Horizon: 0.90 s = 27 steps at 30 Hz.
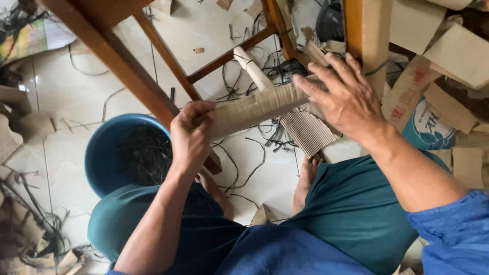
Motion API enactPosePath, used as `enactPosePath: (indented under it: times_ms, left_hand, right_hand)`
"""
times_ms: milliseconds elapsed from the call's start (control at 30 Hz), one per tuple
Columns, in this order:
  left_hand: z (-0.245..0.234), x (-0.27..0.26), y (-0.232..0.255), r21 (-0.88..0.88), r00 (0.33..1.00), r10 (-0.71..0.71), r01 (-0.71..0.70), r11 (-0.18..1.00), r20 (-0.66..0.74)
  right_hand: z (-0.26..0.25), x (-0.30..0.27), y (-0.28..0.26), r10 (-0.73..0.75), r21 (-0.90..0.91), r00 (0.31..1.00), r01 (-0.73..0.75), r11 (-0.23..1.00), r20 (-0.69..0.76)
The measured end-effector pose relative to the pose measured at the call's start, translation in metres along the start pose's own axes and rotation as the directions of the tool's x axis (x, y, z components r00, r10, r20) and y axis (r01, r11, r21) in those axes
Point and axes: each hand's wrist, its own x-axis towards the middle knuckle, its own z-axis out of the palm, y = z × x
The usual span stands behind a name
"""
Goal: The person wraps protective cardboard around the legs of a wooden chair and secures the cardboard with black wire ties by hand.
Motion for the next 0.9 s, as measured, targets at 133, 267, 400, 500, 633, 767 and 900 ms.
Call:
enactPosePath:
  times_ms: [133, 267, 400, 500, 633, 767, 900]
  left_hand:
    - [0.006, 0.000, -0.020, 0.456, 0.843, 0.537, -0.487, 0.745, 0.023]
    - [0.029, -0.009, -0.023, 0.741, 0.691, 0.627, -0.620, 0.257, 0.360]
    - [0.058, 0.004, -0.057, 0.799, 0.699, 0.598, -0.581, 0.154, 0.393]
    - [0.061, 0.018, -0.067, 0.836, 0.640, 0.646, -0.549, 0.004, 0.417]
    - [0.063, 0.025, -0.070, 0.788, 0.757, 0.420, -0.599, 0.139, 0.501]
    - [0.063, 0.029, -0.072, 0.756, 0.742, 0.422, -0.631, 0.176, 0.521]
    - [0.059, 0.028, -0.074, 0.758, 0.710, 0.489, -0.637, 0.138, 0.507]
  right_hand:
    - [-0.003, 0.008, -0.002, 0.010, -0.008, 0.999, -0.010, 1.000, 0.038]
    - [-0.003, 0.010, -0.005, -0.003, 0.018, 1.000, 0.002, 1.000, 0.020]
    - [-0.002, 0.010, -0.012, 0.006, 0.113, 0.995, -0.017, 0.993, 0.100]
    - [0.004, 0.011, -0.013, 0.014, 0.148, 0.994, -0.031, 0.989, 0.111]
    - [0.017, 0.013, -0.010, 0.002, 0.085, 0.997, -0.009, 0.996, 0.076]
    - [0.013, 0.020, -0.012, -0.018, 0.005, 1.000, 0.018, 1.000, 0.025]
    - [0.012, 0.021, -0.012, -0.012, 0.022, 1.000, 0.011, 1.000, 0.029]
